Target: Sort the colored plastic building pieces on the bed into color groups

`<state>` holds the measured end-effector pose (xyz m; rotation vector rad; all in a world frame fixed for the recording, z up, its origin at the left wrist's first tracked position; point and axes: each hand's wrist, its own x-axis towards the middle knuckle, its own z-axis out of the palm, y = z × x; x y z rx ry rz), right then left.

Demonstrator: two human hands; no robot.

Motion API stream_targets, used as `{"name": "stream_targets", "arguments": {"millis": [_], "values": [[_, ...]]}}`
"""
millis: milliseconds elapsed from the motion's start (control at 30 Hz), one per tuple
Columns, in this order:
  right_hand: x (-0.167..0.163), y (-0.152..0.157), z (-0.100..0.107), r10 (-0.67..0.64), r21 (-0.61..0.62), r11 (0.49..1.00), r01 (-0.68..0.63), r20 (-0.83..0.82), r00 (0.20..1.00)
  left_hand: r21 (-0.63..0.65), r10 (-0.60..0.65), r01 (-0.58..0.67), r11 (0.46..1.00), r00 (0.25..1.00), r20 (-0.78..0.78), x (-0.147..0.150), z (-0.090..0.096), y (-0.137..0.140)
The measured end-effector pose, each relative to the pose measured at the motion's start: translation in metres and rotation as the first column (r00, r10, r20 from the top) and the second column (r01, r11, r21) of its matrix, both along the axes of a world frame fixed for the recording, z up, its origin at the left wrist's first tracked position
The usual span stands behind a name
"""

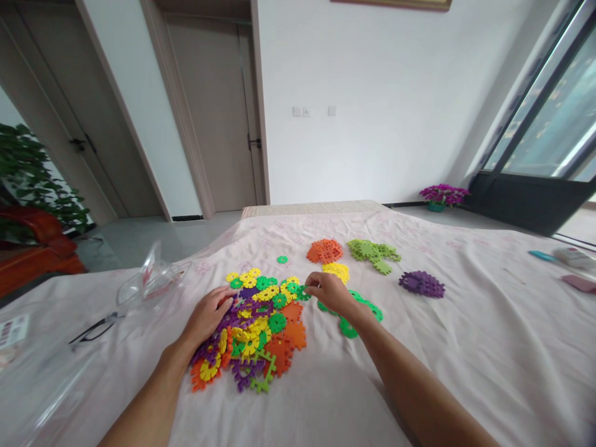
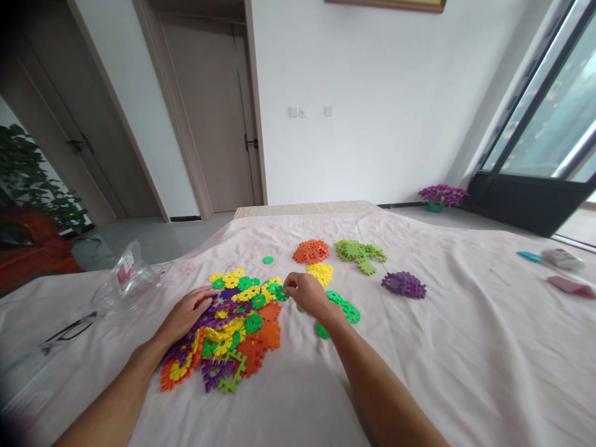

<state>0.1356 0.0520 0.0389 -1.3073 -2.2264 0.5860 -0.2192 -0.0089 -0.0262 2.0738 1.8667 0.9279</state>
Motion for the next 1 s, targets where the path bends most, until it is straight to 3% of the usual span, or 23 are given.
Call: {"name": "stream_targets", "arguments": {"millis": [133, 200, 333, 467, 567, 667, 833, 900, 1000], "values": [[0.048, 0.028, 0.007, -0.169, 0.064, 0.983, 0.171, -0.032, 0.985, -0.008, -0.007, 0.007, 1.000, 1.000, -0.008, -0.003, -0.004, 0.002], [0.080, 0.042, 0.005, -0.319, 0.070, 0.944, 0.321, -0.039, 0.947, -0.009, -0.012, 0.012, 1.000, 1.000, -0.008, -0.005, -0.008, 0.004], [0.136, 0.056, -0.001, -0.621, 0.061, 0.780, 0.622, -0.037, 0.783, -0.011, -0.016, 0.016, 1.000, 1.000, -0.011, -0.007, -0.011, 0.006], [0.170, 0.054, -0.001, -0.804, 0.088, 0.588, 0.804, -0.049, 0.593, -0.011, -0.014, 0.014, 1.000, 1.000, -0.013, -0.006, -0.009, 0.005], [0.183, 0.051, -0.003, -0.839, 0.099, 0.533, 0.840, -0.064, 0.540, -0.001, -0.014, 0.014, 1.000, 1.000, -0.013, -0.006, -0.008, 0.004], [0.187, 0.052, -0.010, -0.813, 0.040, 0.577, 0.816, -0.071, 0.578, 0.000, -0.010, 0.010, 1.000, 1.000, -0.019, -0.006, -0.009, 0.005], [0.172, 0.055, -0.020, -0.610, -0.254, 0.791, 0.556, -0.275, 0.743, 0.004, -0.006, 0.006, 1.000, 1.000, -0.017, -0.005, -0.007, 0.004], [0.165, 0.054, -0.018, -0.538, -0.354, 0.828, 0.435, -0.286, 0.793, 0.002, -0.005, 0.005, 1.000, 1.000, -0.013, -0.003, -0.006, 0.004], [0.158, 0.052, -0.015, -0.377, -0.461, 0.844, 0.274, -0.148, 0.914, -0.010, 0.000, 0.000, 1.000, 1.000, -0.013, -0.002, -0.004, 0.003]]}}
